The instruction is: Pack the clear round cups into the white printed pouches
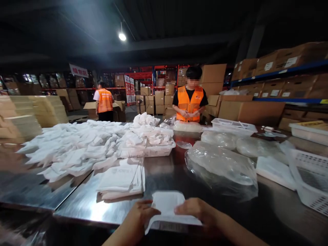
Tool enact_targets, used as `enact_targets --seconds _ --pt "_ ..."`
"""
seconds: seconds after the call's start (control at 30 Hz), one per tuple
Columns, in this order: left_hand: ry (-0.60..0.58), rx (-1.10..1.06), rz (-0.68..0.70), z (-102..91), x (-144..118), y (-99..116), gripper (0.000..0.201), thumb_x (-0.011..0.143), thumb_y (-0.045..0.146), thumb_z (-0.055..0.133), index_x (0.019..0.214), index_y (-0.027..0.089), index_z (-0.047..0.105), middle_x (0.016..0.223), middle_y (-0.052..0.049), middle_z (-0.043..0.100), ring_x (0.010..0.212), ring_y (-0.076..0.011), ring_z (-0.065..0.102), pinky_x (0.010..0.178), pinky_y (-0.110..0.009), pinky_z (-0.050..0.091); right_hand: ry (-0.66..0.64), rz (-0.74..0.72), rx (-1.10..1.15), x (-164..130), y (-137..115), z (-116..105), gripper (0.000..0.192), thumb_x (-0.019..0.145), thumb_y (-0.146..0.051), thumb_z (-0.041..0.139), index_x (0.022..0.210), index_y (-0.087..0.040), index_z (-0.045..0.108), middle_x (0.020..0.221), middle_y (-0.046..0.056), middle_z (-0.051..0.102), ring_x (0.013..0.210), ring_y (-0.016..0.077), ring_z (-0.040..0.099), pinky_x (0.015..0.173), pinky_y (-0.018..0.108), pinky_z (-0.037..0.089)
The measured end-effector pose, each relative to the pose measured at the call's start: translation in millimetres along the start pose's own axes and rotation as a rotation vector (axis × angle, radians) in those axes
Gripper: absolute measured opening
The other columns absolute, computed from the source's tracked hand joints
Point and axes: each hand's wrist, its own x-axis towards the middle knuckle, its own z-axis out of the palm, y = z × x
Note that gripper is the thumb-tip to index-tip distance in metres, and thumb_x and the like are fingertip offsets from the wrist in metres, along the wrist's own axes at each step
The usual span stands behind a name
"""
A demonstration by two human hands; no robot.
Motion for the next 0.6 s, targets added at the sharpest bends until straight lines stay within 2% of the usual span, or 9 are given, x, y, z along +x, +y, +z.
enact_targets --seconds 0.03,0.1,0.17,0.27,0.37,0.43,0.53,0.6 --pt "0.015 -0.067 -0.115 -6.1 1.0 8.0 0.031 0.094 0.034 0.044 0.089 0.022 0.072 0.075 -0.005 0.074 0.071 -0.0162 0.069 0.077 -0.026 0.053 -0.033 0.112 0.106 -3.2 -11.5 -6.7 0.043 0.1 -0.04 0.031 0.103 -0.019 0.069 0.087 0.006 0.071 0.076 0.0164 0.065 0.072 0.025 0.05" --pt "0.11 -0.182 -0.319 -17.1 7.0 21.7 0.036 0.089 0.042 0.053 0.063 0.021 0.068 0.059 -0.002 0.067 0.054 -0.0142 0.061 0.053 -0.022 0.045 -0.047 0.294 0.262 -5.2 -29.4 -19.4 0.051 0.098 -0.051 0.033 0.085 -0.018 0.07 0.071 0.002 0.066 0.059 0.0131 0.056 0.057 0.021 0.044" --pt "0.234 -0.273 -0.46 -26.7 18.9 29.1 0.04 0.081 0.043 0.062 0.049 0.019 0.057 0.049 0.0 0.059 0.046 -0.0118 0.052 0.045 -0.021 0.036 0.025 0.402 0.357 -1.2 -36.0 -29.4 0.06 0.095 -0.061 0.033 0.073 -0.016 0.067 0.064 0.002 0.06 0.054 0.012 0.049 0.051 0.021 0.04" --pt "0.373 -0.339 -0.465 -38.7 41.3 26.5 0.026 0.072 0.033 0.065 0.052 0.019 0.058 0.05 0.001 0.06 0.048 -0.0125 0.054 0.046 -0.02 0.036 0.162 0.437 0.442 12.1 -25.9 -40.1 0.073 0.089 -0.074 0.027 0.071 -0.015 0.067 0.068 0.005 0.061 0.056 0.0141 0.05 0.052 0.025 0.042" --pt "0.42 -0.287 -0.341 -44.3 56.7 14.8 0.011 0.072 0.021 0.059 0.064 0.019 0.065 0.063 -0.002 0.07 0.059 -0.016 0.064 0.055 -0.022 0.045 0.265 0.382 0.47 23.5 -1.3 -46.8 0.081 0.085 -0.079 0.023 0.085 -0.015 0.072 0.085 0.012 0.068 0.076 0.0221 0.062 0.067 0.032 0.051" --pt "0.368 -0.188 -0.249 -41.2 59.5 6.3 0.019 0.075 0.014 0.051 0.069 0.019 0.068 0.067 -0.004 0.071 0.062 -0.0169 0.067 0.059 -0.024 0.047 0.275 0.323 0.483 24.9 18.4 -46.1 0.077 0.088 -0.075 0.026 0.102 -0.014 0.072 0.1 0.015 0.069 0.094 0.0255 0.065 0.083 0.038 0.051" --pt "0.143 -0.05 -0.091 -26.6 56.2 -3.6 0.031 0.074 0.005 0.043 0.075 0.018 0.07 0.066 -0.006 0.071 0.064 -0.019 0.067 0.064 -0.028 0.05 0.234 0.229 0.431 16.2 45.1 -32.3 0.067 0.093 -0.061 0.027 0.113 -0.012 0.069 0.122 0.016 0.063 0.121 0.0261 0.054 0.105 0.046 0.035" --pt "0.002 -0.043 -0.021 -14.4 53.1 -7.6 0.033 0.072 0.002 0.043 0.079 0.019 0.071 0.067 -0.005 0.072 0.068 -0.0202 0.068 0.069 -0.031 0.052 0.163 0.22 0.363 5.9 56.2 -16.5 0.06 0.092 -0.055 0.033 0.116 -0.012 0.068 0.129 0.016 0.059 0.128 0.0266 0.048 0.111 0.048 0.027"
